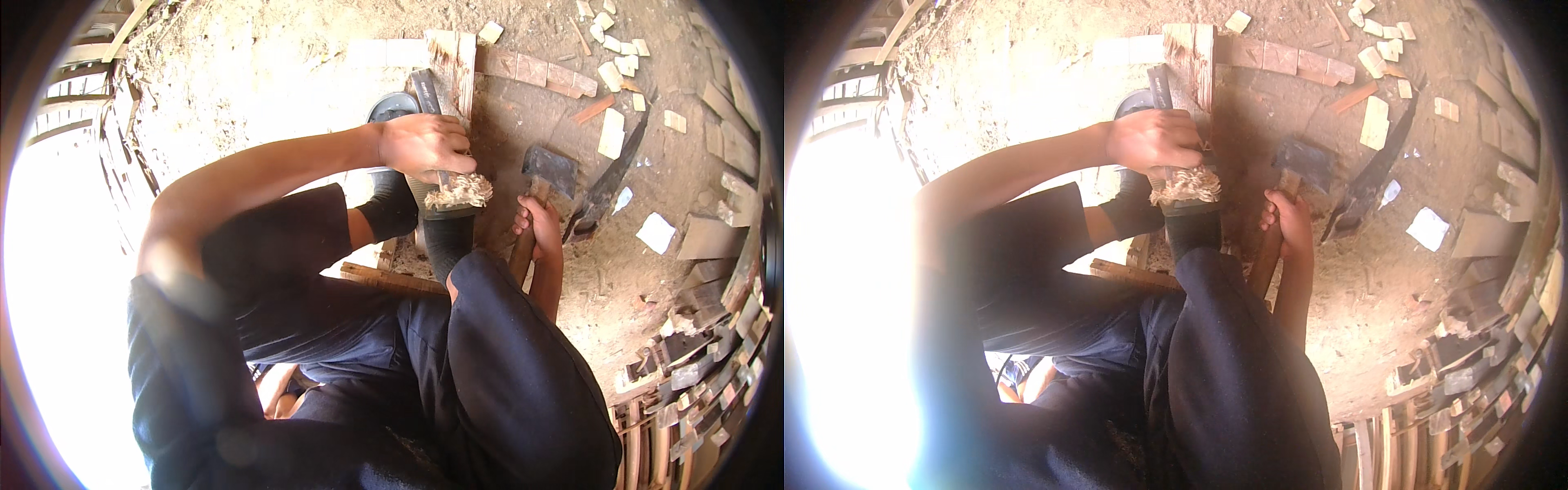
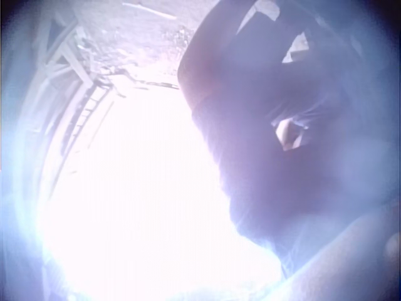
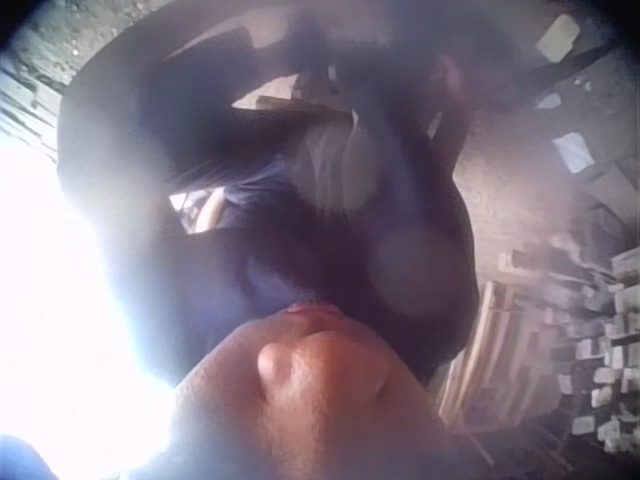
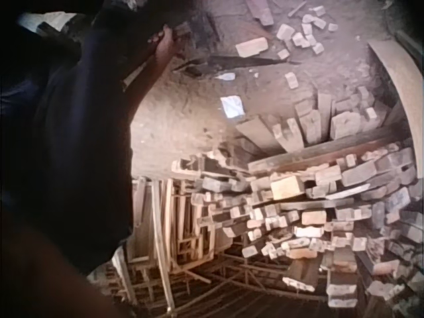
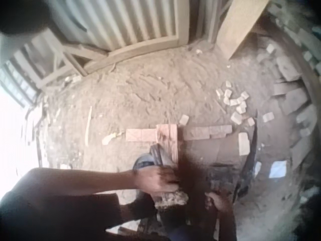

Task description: The person sits on the ground and uses a chisel and mallet to carve a small wooden block. They repeatedly strike the chisel to remove wood shavings and shape the block, occasionally adjusting its position.

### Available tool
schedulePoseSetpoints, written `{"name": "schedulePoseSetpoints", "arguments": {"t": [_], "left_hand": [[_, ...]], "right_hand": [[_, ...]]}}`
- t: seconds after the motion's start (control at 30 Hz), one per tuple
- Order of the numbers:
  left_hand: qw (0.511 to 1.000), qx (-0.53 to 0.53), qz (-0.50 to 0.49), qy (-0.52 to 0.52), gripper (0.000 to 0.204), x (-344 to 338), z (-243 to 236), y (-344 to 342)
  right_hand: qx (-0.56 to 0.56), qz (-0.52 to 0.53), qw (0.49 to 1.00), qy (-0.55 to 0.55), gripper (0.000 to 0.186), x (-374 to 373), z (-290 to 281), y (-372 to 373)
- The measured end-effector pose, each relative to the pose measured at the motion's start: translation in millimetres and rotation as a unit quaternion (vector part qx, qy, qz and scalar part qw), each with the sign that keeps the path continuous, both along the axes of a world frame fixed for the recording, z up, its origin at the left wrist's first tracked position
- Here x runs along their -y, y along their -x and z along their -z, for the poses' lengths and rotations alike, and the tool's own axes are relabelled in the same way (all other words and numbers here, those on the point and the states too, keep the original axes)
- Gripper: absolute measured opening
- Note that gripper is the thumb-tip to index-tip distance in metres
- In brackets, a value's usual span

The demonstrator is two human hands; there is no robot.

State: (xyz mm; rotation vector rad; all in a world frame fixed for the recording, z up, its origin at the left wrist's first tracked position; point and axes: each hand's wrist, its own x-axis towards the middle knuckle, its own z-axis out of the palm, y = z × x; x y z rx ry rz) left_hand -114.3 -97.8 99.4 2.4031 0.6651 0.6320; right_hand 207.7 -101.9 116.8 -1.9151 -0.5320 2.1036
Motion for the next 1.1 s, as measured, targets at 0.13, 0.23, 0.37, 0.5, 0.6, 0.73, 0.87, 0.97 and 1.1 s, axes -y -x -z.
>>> {"name": "schedulePoseSetpoints", "arguments": {"t": [0.13,0.23,0.37,0.5,0.6,0.73,0.87,0.97,1.1], "left_hand": [[0.995,0.082,0.008,-0.05,0.04,1.9,-1.7,6.8],[0.989,0.084,0.052,-0.107,0.024,9.6,-5.2,2.3],[0.983,0.079,0.078,-0.144,0.017,8.9,5.6,-2.0],[0.981,0.052,0.097,-0.159,0.015,10.7,11.6,4.4],[0.981,0.059,0.1,-0.154,0.017,9.8,10.8,3.5],[0.982,0.057,0.097,-0.149,0.02,10.4,7.9,3.9],[0.983,0.08,0.092,-0.135,0.02,0.8,9.4,5.6],[0.982,0.071,0.099,-0.143,0.017,3.2,11.7,6.7],[0.98,0.06,0.105,-0.157,0.016,0.5,14.3,7.6]], "right_hand": [[-0.009,-0.002,1.0,0.001,0.013,2.8,-0.1,2.8],[-0.005,0.007,1.0,0.0,0.012,4.3,-0.2,3.7],[-0.008,-0.003,1.0,0.002,0.013,3.8,2.9,-0.2],[0.004,0.004,1.0,0.008,0.013,7.5,2.3,-0.8],[0.033,-0.015,0.999,-0.005,0.015,9.2,-2.0,0.8],[0.082,-0.079,0.992,-0.05,0.018,9.5,-13.9,-0.2],[0.089,-0.139,0.978,-0.129,0.018,8.8,-19.6,-5.7],[0.092,-0.157,0.972,-0.147,0.02,1.2,-30.4,-0.5],[0.11,-0.153,0.966,-0.178,0.032,0.1,-36.0,8.1]]}}
